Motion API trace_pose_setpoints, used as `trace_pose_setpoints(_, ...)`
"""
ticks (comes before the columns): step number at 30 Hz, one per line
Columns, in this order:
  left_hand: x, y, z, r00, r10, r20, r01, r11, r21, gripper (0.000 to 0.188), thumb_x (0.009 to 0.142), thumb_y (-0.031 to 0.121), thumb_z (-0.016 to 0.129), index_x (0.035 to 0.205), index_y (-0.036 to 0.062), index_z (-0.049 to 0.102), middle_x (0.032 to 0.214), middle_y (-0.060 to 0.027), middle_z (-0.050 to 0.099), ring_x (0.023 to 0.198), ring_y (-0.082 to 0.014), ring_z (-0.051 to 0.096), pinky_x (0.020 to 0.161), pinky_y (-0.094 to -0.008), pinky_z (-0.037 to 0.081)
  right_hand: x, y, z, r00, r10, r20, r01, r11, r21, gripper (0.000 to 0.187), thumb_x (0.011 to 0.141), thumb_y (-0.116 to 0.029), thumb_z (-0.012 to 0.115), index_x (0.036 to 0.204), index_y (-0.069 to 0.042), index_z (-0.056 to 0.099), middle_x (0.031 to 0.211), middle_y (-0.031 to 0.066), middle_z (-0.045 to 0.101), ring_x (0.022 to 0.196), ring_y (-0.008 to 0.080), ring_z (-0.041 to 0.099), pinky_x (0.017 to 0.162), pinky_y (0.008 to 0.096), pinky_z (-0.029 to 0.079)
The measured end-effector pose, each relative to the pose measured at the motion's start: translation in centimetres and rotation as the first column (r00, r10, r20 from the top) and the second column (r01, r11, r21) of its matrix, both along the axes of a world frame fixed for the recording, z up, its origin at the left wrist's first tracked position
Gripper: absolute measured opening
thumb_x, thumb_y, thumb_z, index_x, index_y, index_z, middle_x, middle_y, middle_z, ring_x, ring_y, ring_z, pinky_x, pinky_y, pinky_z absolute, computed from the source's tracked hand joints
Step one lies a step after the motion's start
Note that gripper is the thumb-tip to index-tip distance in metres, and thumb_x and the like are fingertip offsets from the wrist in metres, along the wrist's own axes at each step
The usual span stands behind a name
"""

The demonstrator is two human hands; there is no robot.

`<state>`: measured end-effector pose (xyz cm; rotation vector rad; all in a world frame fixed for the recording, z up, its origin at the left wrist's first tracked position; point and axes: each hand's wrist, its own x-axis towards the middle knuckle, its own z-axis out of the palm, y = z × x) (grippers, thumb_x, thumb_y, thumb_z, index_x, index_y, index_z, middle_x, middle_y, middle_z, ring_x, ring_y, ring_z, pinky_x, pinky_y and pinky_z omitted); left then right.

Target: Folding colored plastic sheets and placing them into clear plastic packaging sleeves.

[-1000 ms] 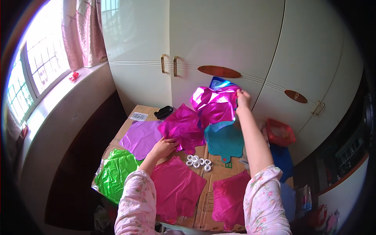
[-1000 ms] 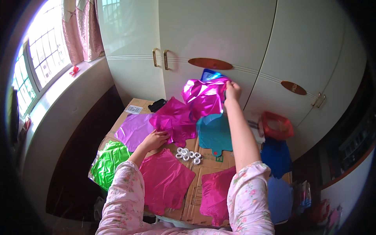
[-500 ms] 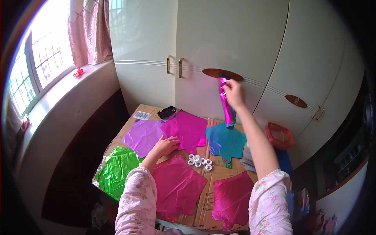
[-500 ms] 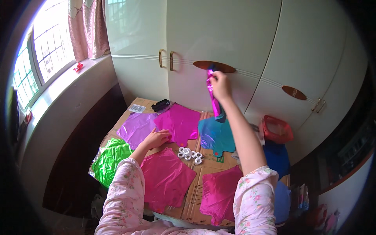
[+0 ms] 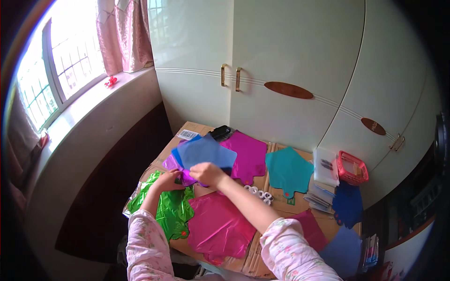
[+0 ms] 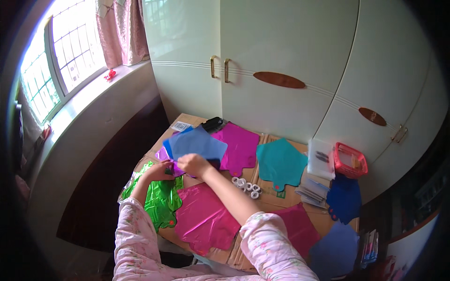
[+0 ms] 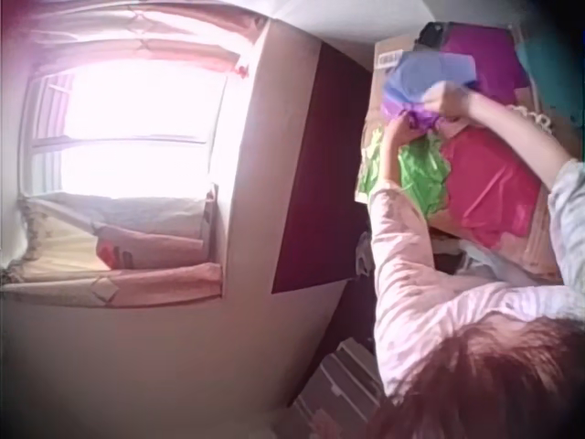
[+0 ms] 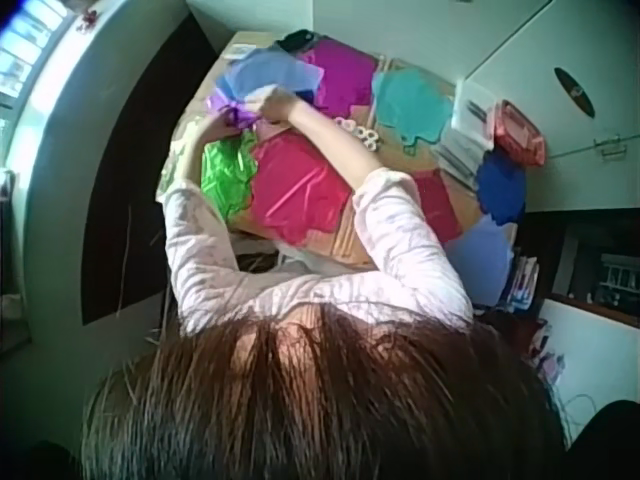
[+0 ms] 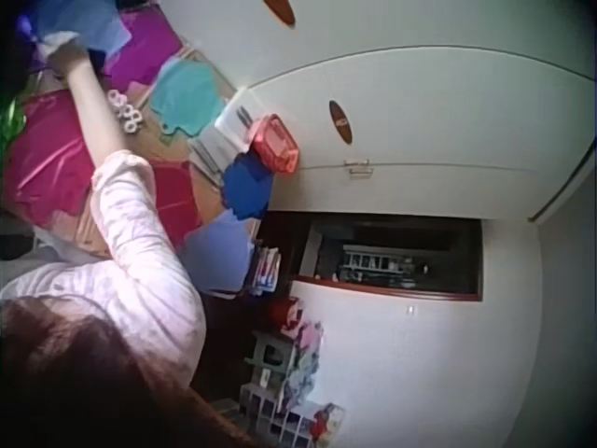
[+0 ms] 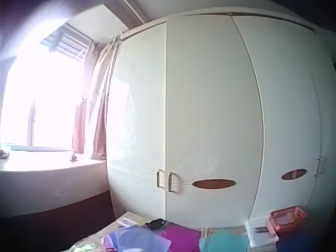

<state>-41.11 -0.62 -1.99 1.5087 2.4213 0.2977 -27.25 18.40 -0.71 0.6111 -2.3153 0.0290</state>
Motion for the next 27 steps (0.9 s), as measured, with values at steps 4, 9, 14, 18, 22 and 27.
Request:
trace_pose_setpoints(4,0.8,-0.7,0.4,0.998,0.069,0.002,-0.069,0.997,0.026,0.086,0.065,0.050,0.074,0.129,-0.0006,0.047,0.131,-0.0195,0.049,0.123,-0.0308,0.047,0.104,-0.0407,0.036,-0.7,-2.0,-4.5,0.966,-0.104,0.236,0.112,0.994,-0.018,0.009,0.079,-0.015,0.057,0.075,-0.010,0.062,0.082,0.0029,0.062,0.076,0.0204,0.065,0.065,0.0323,0.053)
trace_pose_setpoints(9,1.7,-1.3,1.6,0.984,0.155,0.085,-0.156,0.988,0.008,0.092,0.063,0.051,0.075,0.132,0.0008,0.041,0.131,-0.0197,0.049,0.124,-0.0295,0.047,0.106,-0.0424,0.031,-0.9,-3.1,-4.4,0.926,-0.110,0.362,0.121,0.993,-0.008,0.011,0.080,-0.017,0.057,0.075,-0.009,0.061,0.082,0.0037,0.060,0.076,0.0220,0.065,0.064,0.0330,0.054)
trace_pose_setpoints(14,1.6,-1.6,-0.1,0.990,0.135,0.038,-0.139,0.979,0.152,0.091,0.062,0.049,0.077,0.130,0.0023,0.041,0.133,-0.0180,0.047,0.125,-0.0300,0.044,0.105,-0.0453,0.031,-1.5,-3.2,-5.8,0.908,-0.226,0.353,0.237,0.971,0.013,0.012,0.080,-0.019,0.061,0.076,-0.007,0.064,0.081,0.0055,0.061,0.076,0.0244,0.066,0.066,0.0347,0.054)
trace_pose_setpoints(18,2.2,-2.1,-0.7,0.983,0.130,-0.126,-0.071,0.918,0.390,0.073,0.064,0.038,0.079,0.122,0.0062,0.047,0.126,-0.0153,0.050,0.114,-0.0306,0.049,0.097,-0.0435,0.037,-1.9,-3.0,-5.8,0.909,-0.132,0.396,0.320,0.829,-0.458,0.014,0.080,-0.019,0.062,0.082,-0.007,0.069,0.086,0.0084,0.066,0.079,0.0276,0.065,0.070,0.0377,0.052)
trace_pose_setpoints(22,3.1,-2.3,-0.2,0.972,0.062,-0.229,0.033,0.922,0.387,0.047,0.072,0.025,0.073,0.113,0.0106,0.055,0.115,-0.0094,0.056,0.104,-0.0291,0.052,0.089,-0.0403,0.040,-1.6,-2.7,-4.9,0.862,-0.123,0.491,0.449,0.636,-0.628,0.020,0.076,-0.023,0.069,0.086,-0.005,0.071,0.089,0.0111,0.068,0.082,0.0305,0.064,0.073,0.0378,0.051)
trace_pose_setpoints(27,3.6,-1.9,-0.9,0.955,0.021,-0.296,0.083,0.939,0.335,0.032,0.084,0.028,0.059,0.114,0.0148,0.059,0.111,-0.0039,0.061,0.109,-0.0273,0.050,0.088,-0.0404,0.039,-1.3,-2.4,-4.7,0.850,-0.037,0.526,0.477,0.480,-0.736,0.021,0.075,-0.024,0.072,0.085,-0.005,0.071,0.079,0.0124,0.068,0.071,0.0233,0.066,0.066,0.0337,0.050)
